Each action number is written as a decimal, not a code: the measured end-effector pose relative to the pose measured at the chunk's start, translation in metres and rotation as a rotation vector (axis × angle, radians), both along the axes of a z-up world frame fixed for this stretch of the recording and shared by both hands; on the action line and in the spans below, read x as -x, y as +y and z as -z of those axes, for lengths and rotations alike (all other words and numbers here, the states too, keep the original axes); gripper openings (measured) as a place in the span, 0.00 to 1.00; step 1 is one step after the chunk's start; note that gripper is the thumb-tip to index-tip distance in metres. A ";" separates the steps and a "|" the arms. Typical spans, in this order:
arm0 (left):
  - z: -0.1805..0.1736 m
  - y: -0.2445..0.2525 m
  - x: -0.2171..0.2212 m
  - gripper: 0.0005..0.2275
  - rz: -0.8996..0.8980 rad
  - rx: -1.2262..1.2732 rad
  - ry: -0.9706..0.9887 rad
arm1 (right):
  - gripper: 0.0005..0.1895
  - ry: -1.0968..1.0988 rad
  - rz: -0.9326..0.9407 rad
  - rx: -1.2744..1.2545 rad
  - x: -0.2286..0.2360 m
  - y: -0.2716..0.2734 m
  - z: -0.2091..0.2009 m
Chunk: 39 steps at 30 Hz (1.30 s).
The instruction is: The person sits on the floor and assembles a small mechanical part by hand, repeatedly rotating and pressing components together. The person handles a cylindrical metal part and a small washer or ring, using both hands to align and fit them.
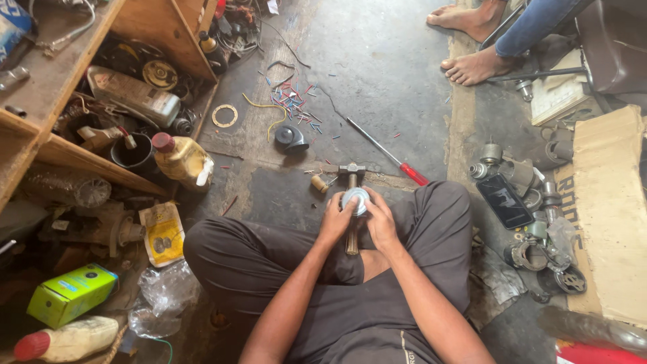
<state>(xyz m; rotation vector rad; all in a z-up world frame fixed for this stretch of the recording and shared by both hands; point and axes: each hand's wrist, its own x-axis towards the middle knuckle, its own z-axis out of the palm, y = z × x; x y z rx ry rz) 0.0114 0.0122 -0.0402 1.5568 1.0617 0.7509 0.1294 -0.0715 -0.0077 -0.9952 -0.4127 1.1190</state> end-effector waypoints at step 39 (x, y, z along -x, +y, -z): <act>-0.049 -0.017 0.006 0.15 -0.075 -0.259 0.103 | 0.22 -0.153 -0.150 0.037 0.001 0.000 -0.002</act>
